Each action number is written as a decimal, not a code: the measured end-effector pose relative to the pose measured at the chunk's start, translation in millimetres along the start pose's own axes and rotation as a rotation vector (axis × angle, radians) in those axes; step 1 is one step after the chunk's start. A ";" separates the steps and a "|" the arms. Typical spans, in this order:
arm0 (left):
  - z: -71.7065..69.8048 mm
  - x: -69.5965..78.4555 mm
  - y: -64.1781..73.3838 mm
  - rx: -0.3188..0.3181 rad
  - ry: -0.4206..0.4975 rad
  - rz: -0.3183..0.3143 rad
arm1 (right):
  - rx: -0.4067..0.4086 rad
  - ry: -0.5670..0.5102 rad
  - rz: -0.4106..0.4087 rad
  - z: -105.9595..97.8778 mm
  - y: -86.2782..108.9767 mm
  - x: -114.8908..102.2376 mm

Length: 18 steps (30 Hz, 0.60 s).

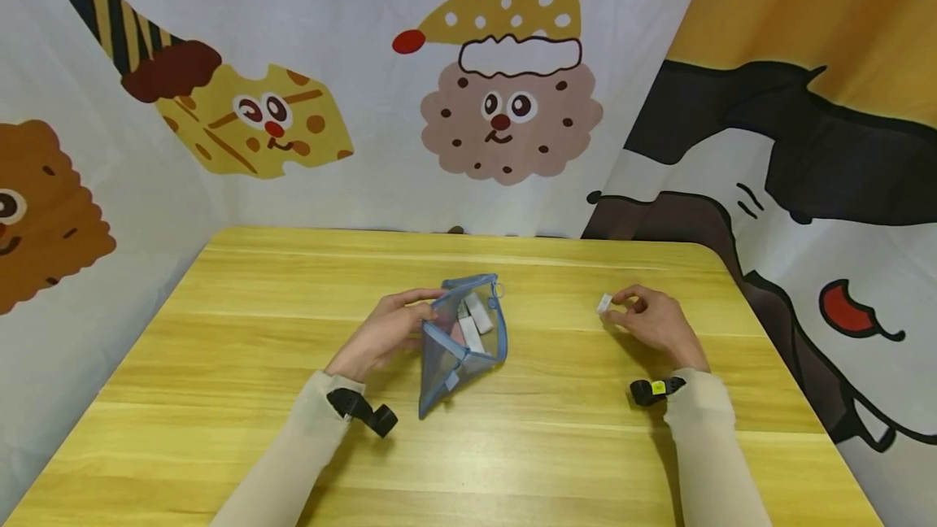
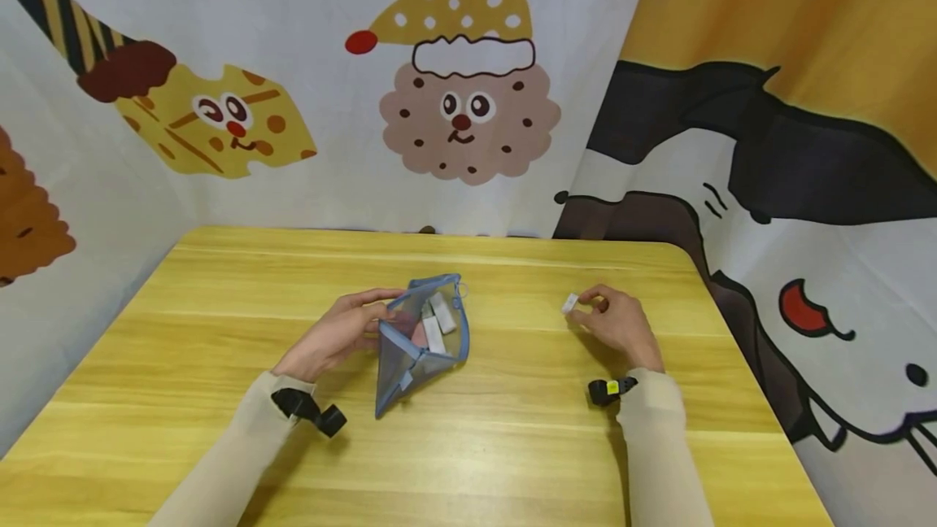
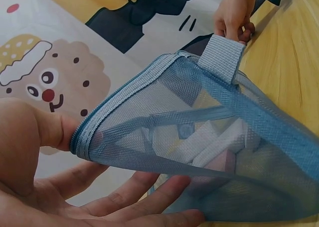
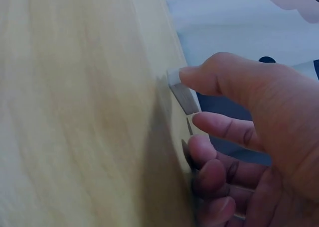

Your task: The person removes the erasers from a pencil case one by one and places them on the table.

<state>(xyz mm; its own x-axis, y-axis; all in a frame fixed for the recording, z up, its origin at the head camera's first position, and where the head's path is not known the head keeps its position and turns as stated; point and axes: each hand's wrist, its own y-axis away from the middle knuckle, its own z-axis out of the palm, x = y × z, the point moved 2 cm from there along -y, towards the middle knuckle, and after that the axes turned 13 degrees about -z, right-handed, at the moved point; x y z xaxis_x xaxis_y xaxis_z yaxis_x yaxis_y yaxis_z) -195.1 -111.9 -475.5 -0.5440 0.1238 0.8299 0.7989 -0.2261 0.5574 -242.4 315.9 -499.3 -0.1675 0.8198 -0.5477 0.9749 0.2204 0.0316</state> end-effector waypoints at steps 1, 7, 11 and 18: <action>0.0 0.0 0.1 -0.002 0.005 -0.002 | -0.002 -0.004 -0.002 -0.7 0.5 -0.5; 0.3 0.3 0.1 -0.007 0.012 0.001 | 0.017 -0.031 -0.016 -4.0 1.9 -4.1; 0.4 0.7 0.4 -0.009 0.014 0.006 | 0.057 -0.074 -0.048 -5.0 1.2 -9.4; 0.1 1.2 1.4 -0.026 0.009 0.009 | 0.054 -0.127 -0.140 -2.1 -2.9 -24.2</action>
<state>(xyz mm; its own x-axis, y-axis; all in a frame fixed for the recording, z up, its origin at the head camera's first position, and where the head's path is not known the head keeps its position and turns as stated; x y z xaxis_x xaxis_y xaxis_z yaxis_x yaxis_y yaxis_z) -194.6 -112.0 -473.8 -0.5393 0.1124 0.8346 0.7969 -0.2523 0.5489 -241.5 296.5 -484.4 -0.2853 0.7093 -0.6446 0.9504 0.2961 -0.0948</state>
